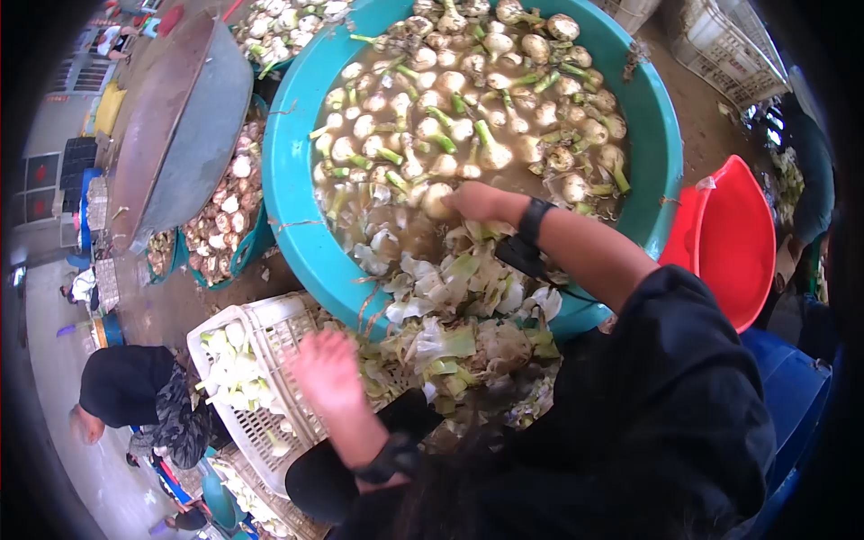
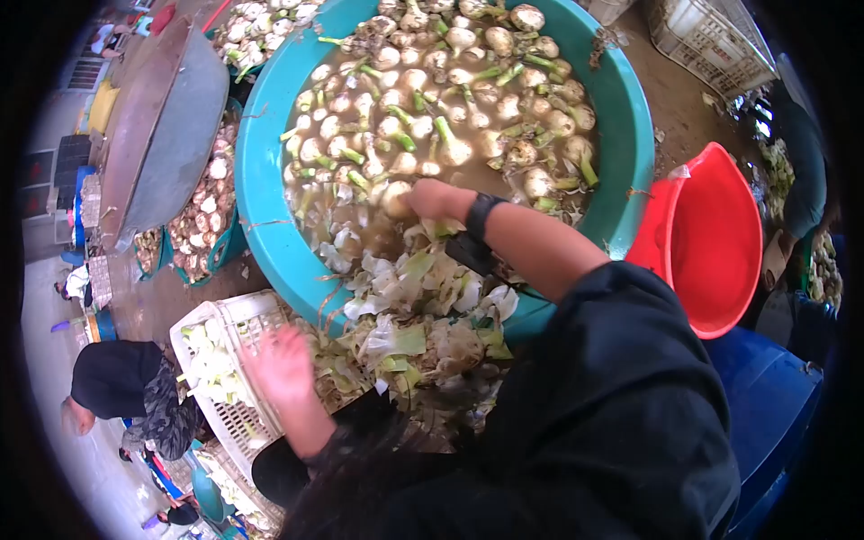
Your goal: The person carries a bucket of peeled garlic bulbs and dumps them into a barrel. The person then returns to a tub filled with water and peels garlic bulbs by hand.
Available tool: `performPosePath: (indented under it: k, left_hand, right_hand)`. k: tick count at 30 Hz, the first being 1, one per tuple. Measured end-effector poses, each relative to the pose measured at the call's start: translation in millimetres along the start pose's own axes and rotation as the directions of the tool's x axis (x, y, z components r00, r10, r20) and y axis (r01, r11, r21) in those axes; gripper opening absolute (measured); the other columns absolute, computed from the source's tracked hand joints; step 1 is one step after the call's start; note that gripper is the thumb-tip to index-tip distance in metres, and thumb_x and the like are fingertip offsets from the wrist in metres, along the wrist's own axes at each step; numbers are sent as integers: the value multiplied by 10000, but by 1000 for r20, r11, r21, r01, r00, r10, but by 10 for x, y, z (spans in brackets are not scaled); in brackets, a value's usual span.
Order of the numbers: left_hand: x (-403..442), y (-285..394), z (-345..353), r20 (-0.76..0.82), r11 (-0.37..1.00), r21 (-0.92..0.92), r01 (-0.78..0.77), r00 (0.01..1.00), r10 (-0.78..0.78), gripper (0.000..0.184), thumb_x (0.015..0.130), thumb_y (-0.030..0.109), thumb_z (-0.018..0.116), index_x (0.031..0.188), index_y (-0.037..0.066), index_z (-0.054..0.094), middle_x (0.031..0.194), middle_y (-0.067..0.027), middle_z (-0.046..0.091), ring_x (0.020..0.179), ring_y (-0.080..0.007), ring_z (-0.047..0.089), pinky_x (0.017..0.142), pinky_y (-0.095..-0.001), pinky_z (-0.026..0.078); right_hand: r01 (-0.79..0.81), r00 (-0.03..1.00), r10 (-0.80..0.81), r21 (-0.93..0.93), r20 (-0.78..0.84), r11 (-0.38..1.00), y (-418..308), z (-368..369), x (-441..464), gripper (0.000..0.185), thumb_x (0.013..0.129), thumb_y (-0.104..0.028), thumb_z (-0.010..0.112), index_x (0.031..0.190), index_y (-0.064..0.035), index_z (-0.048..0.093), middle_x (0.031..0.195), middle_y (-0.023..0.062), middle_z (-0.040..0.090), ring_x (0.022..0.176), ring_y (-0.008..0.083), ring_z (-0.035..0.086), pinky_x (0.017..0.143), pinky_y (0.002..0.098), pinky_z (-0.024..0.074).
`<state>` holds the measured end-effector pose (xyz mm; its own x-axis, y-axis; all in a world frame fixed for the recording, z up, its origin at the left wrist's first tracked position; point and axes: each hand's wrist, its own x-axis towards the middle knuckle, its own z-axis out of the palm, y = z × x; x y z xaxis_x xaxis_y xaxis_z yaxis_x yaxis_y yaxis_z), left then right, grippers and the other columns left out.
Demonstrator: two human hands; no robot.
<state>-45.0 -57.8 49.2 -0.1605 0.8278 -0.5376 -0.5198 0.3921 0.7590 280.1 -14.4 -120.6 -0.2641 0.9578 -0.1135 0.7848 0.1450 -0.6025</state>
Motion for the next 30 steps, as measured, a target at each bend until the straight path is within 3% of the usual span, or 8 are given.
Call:
performPosePath:
  k: [3, 12, 17, 19, 22, 26, 28, 30]
  left_hand:
    - [76, -579, 926, 71, 888, 398, 229, 958, -279, 833, 766, 636, 471, 1280, 12, 272, 1090, -142, 462, 770, -221, 533, 594, -311, 451]
    - [250, -984, 1071, 251, 874, 479, 87, 940, -231, 322, 799, 324, 573, 1022, 91, 569, 806, -33, 585, 579, -71, 508, 401, -182, 309]
    - [175, -908, 1088, 588, 923, 349, -164, 805, -80, 477, 797, 314, 520, 1189, 48, 468, 956, -58, 578, 733, -90, 542, 496, -206, 382]
    - [285, -849, 1048, 621, 927, 335, -168, 780, -83, 484, 833, 295, 487, 1234, 32, 423, 962, -61, 561, 724, -90, 525, 494, -211, 383]
    - [290, -687, 1050, 471, 583, 791, -189, 796, -380, 412, 871, 276, 494, 1197, 24, 468, 952, -30, 539, 707, -66, 505, 532, -190, 403]
    - [346, -748, 965, 416, 504, 846, -173, 805, -422, 382, 881, 252, 492, 1185, 21, 475, 974, -37, 538, 752, -74, 516, 582, -199, 428]
    - [358, -821, 897, 609, 697, 664, -269, 735, -296, 394, 882, 243, 497, 1209, 25, 460, 1051, -62, 529, 852, -103, 526, 710, -216, 447]
    - [351, -798, 911, 639, 743, 612, -271, 723, -263, 401, 873, 208, 508, 1227, 29, 445, 1111, -82, 512, 931, -121, 510, 785, -245, 430]
  right_hand:
    - [-112, 994, 93, 518, 64, 848, -728, -322, -346, 300, 907, -284, 402, 827, -40, 558, 688, 151, 580, 657, 310, 574, 653, 408, 452]
    - [34, 998, -24, 214, -51, 976, -1075, -409, -594, 181, 795, -145, 488, 784, 6, 587, 649, 149, 604, 567, 286, 595, 534, 369, 498]
    - [-343, 917, 208, 939, 341, -28, -1123, -449, -652, 310, 850, -249, 503, 759, 28, 611, 674, 77, 605, 605, 115, 583, 490, 263, 485]
    - [-297, 934, 227, 952, 274, 73, -1079, -476, -656, 294, 835, -236, 512, 743, 24, 616, 678, 124, 609, 620, 176, 600, 508, 305, 490]
    - [139, 979, -87, 294, -183, 946, -1083, -486, -682, 257, 833, -236, 525, 792, 15, 560, 640, 148, 581, 546, 276, 555, 505, 339, 472]
    - [150, 980, -154, -37, -128, 988, -1109, -400, -675, 278, 839, -243, 529, 725, 12, 531, 609, 115, 568, 525, 298, 546, 535, 370, 454]
    - [-382, 922, 273, 750, 273, 541, -1075, -489, -644, 291, 837, -254, 520, 765, 22, 578, 694, 172, 609, 563, 330, 556, 586, 390, 457]
    - [-251, 958, 262, 779, 115, 575, -1033, -399, -640, 295, 841, -253, 519, 764, 26, 578, 678, 168, 607, 564, 314, 558, 578, 383, 451]
